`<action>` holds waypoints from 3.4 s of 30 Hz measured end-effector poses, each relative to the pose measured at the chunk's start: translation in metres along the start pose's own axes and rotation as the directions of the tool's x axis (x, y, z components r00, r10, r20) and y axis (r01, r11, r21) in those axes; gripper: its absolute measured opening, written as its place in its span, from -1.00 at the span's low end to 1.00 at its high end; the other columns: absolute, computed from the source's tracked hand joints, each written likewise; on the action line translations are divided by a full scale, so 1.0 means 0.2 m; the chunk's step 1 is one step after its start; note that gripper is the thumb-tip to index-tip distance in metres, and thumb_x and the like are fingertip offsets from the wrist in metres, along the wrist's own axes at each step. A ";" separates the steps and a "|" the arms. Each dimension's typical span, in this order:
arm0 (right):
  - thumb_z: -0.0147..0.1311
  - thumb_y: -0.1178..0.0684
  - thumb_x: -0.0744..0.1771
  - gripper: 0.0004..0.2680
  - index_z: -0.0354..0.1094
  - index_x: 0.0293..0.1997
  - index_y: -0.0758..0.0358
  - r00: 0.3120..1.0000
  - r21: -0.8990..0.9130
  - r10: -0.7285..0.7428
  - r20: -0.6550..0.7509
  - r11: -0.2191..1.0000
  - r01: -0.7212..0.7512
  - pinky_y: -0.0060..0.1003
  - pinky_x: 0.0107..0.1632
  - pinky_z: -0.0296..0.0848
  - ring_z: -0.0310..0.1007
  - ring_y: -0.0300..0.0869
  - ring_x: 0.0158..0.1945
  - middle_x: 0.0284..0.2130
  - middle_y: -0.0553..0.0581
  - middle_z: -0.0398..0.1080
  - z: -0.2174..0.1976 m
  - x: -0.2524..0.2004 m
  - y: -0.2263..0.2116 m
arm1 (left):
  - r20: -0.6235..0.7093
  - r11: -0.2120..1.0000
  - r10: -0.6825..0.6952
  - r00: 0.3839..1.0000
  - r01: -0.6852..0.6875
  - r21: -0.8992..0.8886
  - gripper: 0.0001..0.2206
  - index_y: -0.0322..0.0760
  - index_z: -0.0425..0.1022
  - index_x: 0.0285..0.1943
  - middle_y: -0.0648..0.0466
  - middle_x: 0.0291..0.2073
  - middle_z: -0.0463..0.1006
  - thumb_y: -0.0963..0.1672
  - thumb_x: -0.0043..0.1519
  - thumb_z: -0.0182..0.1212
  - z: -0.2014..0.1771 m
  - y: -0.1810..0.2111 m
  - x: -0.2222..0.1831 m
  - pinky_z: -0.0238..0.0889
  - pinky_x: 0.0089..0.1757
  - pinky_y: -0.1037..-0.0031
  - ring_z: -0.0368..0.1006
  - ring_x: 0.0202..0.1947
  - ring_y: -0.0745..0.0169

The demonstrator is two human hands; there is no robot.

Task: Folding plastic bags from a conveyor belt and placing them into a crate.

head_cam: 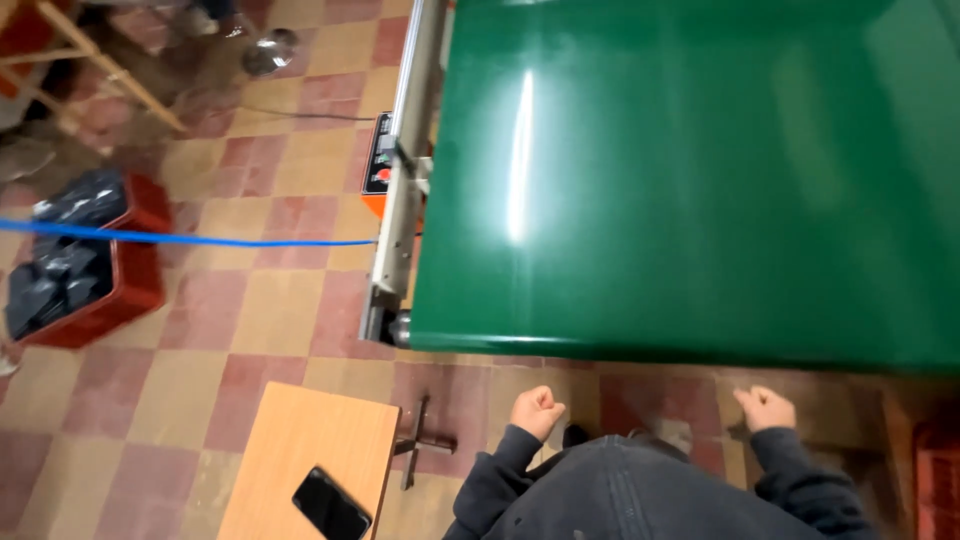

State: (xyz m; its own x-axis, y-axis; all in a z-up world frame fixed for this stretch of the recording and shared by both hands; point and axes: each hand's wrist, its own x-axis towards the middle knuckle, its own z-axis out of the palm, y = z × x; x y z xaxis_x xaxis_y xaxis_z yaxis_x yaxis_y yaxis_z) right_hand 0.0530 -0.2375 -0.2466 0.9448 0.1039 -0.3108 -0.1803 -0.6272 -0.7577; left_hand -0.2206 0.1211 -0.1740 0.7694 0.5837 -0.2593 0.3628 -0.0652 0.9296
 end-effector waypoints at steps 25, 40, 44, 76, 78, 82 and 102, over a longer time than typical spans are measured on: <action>0.09 -0.09 0.49 -0.54 -0.18 0.41 0.28 0.948 0.751 0.292 -0.126 0.653 -0.101 0.33 -0.08 0.60 0.51 0.33 0.03 0.16 0.57 0.19 -0.11 0.13 -0.06 | 0.347 0.934 0.151 0.925 -0.249 0.257 -0.75 0.07 0.47 0.08 0.17 -0.41 0.64 -0.02 0.25 0.31 -0.06 0.41 0.24 0.41 -0.34 0.35 0.51 -0.46 0.13; 0.08 -0.04 0.45 -0.55 -0.12 0.43 0.21 0.946 0.846 0.314 -0.077 0.523 -0.104 0.38 -0.02 0.60 0.44 0.33 0.14 0.21 0.56 0.12 -0.18 -0.02 -0.25 | 0.436 0.719 0.432 0.789 -0.593 0.361 -0.69 -0.06 0.48 0.03 0.13 -0.25 0.62 -0.01 0.17 0.40 0.07 0.99 0.42 0.46 -0.14 0.24 0.54 -0.18 0.06; 0.05 -0.07 0.46 -0.58 -0.09 0.41 0.23 0.937 0.867 0.329 -0.115 0.494 -0.067 0.34 -0.10 0.64 0.49 0.29 0.06 0.14 0.53 0.14 -0.18 -0.01 -0.24 | 0.520 0.588 0.496 0.696 -0.709 0.389 -0.62 -0.11 0.47 0.05 0.12 -0.18 0.54 0.06 0.18 0.37 0.25 1.15 0.45 0.42 -0.10 0.20 0.48 -0.11 0.03; 0.56 0.17 0.15 -0.71 0.51 -0.16 0.23 0.860 0.287 -0.417 -0.294 0.820 0.496 -0.34 0.02 0.39 0.39 -0.20 -0.16 -0.27 0.07 0.45 -1.20 0.61 -0.28 | 0.511 0.822 0.485 0.709 -0.569 0.009 -0.89 0.06 0.62 -0.15 0.18 -0.49 0.57 -0.10 0.22 0.20 0.93 1.77 0.87 0.40 -0.19 0.40 0.54 -0.38 0.13; 0.51 0.00 0.19 -0.69 0.49 -0.09 0.17 0.864 0.130 -0.472 -0.175 0.859 0.495 -0.20 0.06 0.41 0.46 -0.11 -0.09 -0.22 0.05 0.50 -1.23 0.98 -0.51 | 0.426 0.853 0.473 0.771 -0.523 -0.001 -0.93 -0.10 0.60 -0.22 0.08 -0.52 0.52 -0.13 0.26 0.21 1.02 1.71 1.20 0.33 -0.23 0.37 0.45 -0.39 0.17; 0.42 -0.16 0.22 -0.72 0.41 -0.17 0.06 0.977 0.052 -0.207 0.058 0.978 0.204 -0.27 -0.13 0.50 0.50 -0.30 -0.29 -0.46 -0.14 0.49 -1.01 1.61 -0.77 | 0.314 0.947 0.156 0.936 -0.233 0.223 -0.67 -0.38 0.65 -0.06 -0.20 -0.25 0.67 0.00 0.30 0.24 1.12 1.46 1.78 0.42 -0.10 0.11 0.59 -0.09 -0.22; 0.47 -0.18 0.11 -0.50 0.41 0.06 0.13 0.830 -0.665 -0.295 0.474 0.499 0.557 -0.05 0.12 0.27 0.41 0.02 0.02 -0.05 0.08 0.50 -0.76 2.25 -1.28 | 0.178 0.402 0.536 0.825 -0.435 0.806 -0.67 -0.25 0.48 0.01 -0.05 -0.15 0.53 -0.04 0.13 0.27 1.40 1.67 1.54 0.34 -0.25 0.13 0.42 -0.19 -0.17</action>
State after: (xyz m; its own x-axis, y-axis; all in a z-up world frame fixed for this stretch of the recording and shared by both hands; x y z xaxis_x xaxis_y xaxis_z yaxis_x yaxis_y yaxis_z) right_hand 0.5658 -0.1474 -0.1064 0.7074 0.6368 -0.3067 0.6178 -0.7679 -0.1694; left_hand 0.2843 0.0523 -0.0155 0.9229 0.3027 0.2380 0.2348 -0.9322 0.2753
